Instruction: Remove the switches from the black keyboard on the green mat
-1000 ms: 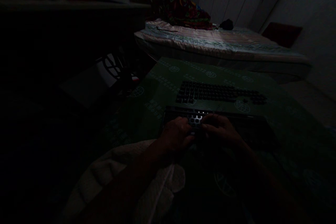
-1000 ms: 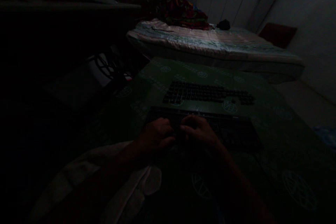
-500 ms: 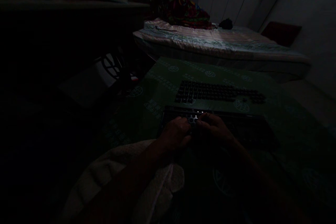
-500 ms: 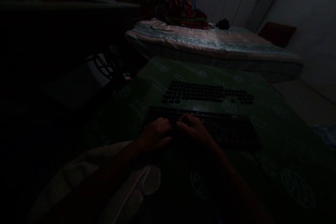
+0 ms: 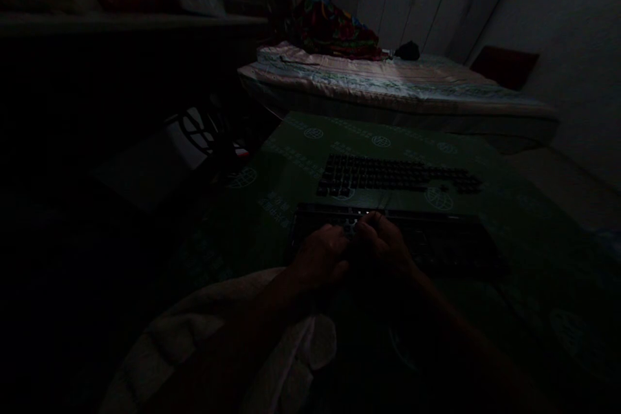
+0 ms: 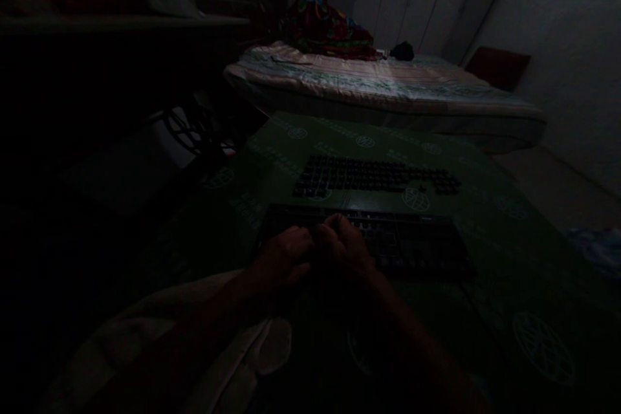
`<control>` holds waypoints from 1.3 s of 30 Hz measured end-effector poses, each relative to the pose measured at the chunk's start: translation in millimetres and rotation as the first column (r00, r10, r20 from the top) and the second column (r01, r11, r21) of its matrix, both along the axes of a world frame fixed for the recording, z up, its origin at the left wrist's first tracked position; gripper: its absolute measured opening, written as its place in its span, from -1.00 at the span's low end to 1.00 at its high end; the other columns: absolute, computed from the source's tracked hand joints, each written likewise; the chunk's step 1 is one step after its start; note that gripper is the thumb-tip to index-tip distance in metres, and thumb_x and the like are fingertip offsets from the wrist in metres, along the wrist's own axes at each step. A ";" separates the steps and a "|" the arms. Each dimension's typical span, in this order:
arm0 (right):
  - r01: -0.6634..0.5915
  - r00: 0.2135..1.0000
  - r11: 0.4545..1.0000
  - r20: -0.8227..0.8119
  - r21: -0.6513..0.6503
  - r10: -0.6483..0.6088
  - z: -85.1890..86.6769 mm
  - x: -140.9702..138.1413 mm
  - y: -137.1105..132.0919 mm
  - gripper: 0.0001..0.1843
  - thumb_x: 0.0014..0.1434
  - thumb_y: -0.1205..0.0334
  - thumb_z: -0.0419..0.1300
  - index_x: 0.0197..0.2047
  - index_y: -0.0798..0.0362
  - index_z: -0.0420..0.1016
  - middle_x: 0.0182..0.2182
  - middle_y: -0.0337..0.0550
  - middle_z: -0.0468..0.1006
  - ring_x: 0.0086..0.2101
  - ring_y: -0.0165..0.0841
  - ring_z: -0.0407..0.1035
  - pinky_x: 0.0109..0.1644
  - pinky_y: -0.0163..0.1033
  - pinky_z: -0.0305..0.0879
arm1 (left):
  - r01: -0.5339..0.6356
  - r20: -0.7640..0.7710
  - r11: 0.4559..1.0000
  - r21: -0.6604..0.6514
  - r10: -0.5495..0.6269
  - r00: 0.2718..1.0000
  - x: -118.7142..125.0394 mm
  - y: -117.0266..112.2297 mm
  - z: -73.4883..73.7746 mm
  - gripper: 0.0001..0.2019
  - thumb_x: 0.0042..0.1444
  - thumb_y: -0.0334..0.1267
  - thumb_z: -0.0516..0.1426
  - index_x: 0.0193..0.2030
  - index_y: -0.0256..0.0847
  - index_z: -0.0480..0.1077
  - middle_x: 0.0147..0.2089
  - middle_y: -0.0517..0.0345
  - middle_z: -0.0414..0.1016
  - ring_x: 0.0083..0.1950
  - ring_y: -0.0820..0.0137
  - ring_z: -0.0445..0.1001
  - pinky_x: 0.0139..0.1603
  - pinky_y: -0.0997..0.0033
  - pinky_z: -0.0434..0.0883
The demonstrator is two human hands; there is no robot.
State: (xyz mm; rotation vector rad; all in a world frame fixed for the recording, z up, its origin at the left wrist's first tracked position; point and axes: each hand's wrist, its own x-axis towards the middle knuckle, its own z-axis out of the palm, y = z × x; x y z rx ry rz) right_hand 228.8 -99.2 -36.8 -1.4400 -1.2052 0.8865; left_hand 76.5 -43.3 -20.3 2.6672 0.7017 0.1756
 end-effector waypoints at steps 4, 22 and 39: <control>0.088 0.979 0.995 0.182 0.049 -0.095 -0.9 -6.9 3.2 -0.69 0.12 -0.06 0.01 -0.44 0.01 0.26 -0.58 -0.25 0.36 -0.55 -0.41 0.24 -0.48 -0.34 0.13 | -0.008 0.045 1.000 -0.021 0.009 0.999 0.5 -0.6 -0.5 -0.79 -0.10 -0.40 0.09 -0.25 -0.19 0.36 -0.20 0.11 0.39 -0.17 0.31 0.30 -0.13 0.32 0.29; 0.281 0.959 0.958 0.021 0.058 -0.283 -8.4 -14.5 13.1 -0.62 0.08 -0.11 0.04 -0.52 0.04 0.30 -0.63 -0.30 0.36 -0.59 -0.45 0.21 -0.53 -0.36 0.09 | -0.028 -0.031 0.999 0.017 0.028 0.999 1.4 1.0 -2.5 -0.96 -0.03 -0.35 0.07 -0.38 -0.22 0.28 -0.27 0.12 0.36 -0.21 0.33 0.28 -0.19 0.35 0.28; 0.259 0.966 0.966 0.000 0.000 -0.259 0.2 -16.4 16.2 -0.60 0.12 -0.11 -0.01 -0.52 0.04 0.27 -0.65 -0.31 0.28 -0.61 -0.47 0.14 -0.56 -0.37 0.07 | 0.034 -0.164 0.988 0.150 -0.009 0.986 2.4 -2.8 0.4 -0.90 0.04 -0.30 0.04 -0.27 -0.23 0.26 -0.16 0.04 0.35 -0.15 0.27 0.27 -0.15 0.25 0.31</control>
